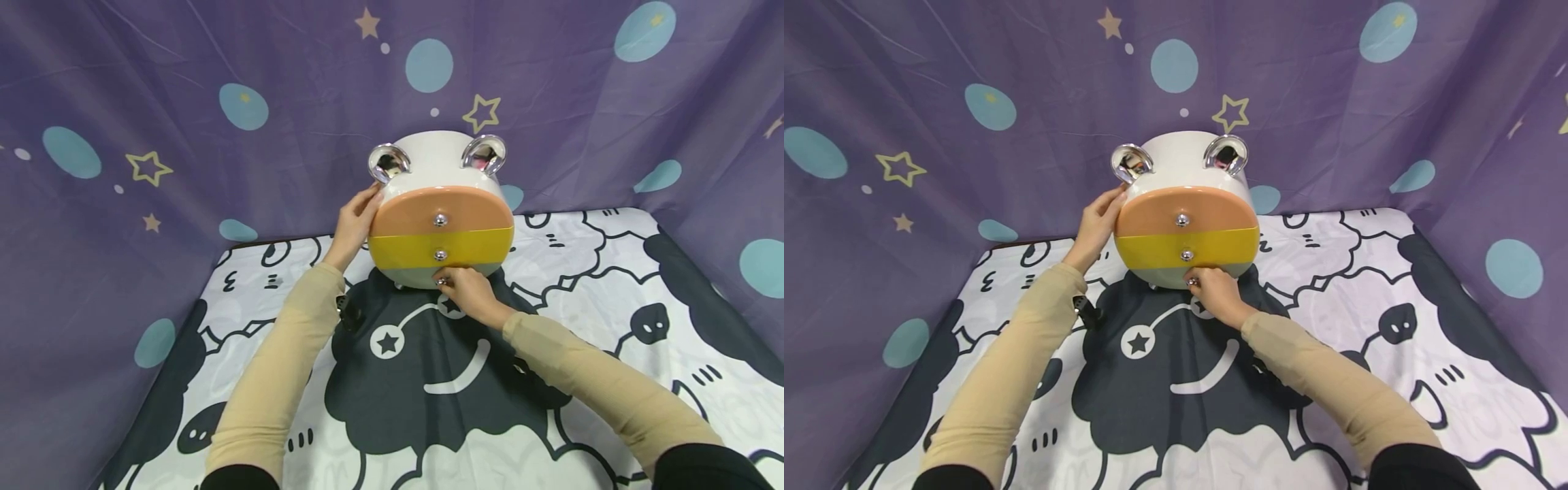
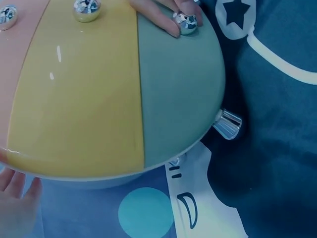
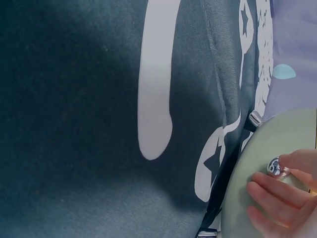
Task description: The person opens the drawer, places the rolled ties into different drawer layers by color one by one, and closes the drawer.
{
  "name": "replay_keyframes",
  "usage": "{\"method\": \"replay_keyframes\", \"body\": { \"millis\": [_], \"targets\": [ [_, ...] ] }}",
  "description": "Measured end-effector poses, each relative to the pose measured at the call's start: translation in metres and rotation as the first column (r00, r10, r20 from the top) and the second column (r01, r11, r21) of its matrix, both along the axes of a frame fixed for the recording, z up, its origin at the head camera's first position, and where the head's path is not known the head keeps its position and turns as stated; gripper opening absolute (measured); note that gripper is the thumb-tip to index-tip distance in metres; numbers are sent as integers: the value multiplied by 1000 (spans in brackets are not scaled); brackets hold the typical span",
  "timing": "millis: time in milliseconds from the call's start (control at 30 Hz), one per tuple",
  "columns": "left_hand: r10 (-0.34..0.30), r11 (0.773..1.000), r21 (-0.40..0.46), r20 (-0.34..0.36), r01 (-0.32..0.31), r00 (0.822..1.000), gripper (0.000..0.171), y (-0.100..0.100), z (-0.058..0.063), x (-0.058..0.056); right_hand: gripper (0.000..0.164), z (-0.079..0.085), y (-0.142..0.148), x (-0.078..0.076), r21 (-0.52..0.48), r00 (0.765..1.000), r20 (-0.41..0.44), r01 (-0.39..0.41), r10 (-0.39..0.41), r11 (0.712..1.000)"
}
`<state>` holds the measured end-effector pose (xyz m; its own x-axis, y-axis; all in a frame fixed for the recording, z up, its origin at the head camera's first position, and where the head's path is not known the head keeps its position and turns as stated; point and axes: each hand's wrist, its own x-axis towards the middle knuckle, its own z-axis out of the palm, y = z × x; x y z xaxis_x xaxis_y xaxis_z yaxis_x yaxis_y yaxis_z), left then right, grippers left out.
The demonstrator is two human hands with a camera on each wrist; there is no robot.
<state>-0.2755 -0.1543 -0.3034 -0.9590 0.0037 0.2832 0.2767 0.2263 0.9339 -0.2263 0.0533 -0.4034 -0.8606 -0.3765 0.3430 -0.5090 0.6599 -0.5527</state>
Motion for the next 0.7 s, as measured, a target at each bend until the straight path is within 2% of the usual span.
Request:
{"method": "replay_keyframes", "body": {
  "millis": [100, 233, 433, 700],
  "targets": [
    [35, 999, -9, -6, -35, 999, 39, 0, 1, 1, 15, 0, 0, 1, 13, 1000, -8, -11, 11, 1000],
    [115, 991, -71, -15, -115, 993, 38, -1, 3, 4, 16, 3, 2, 3, 18, 999, 17, -28, 28, 999],
    [218, 966, -121, -96, -228, 971, 28, 0, 8, 12, 18, 11, 10, 8, 21, 997, 65, -48, 47, 999],
    [196, 960, -172, -157, -223, 968, 20, -14, 8, 24, 16, 20, 34, 15, 64, 997, 46, -62, 59, 996]
  ]
}}
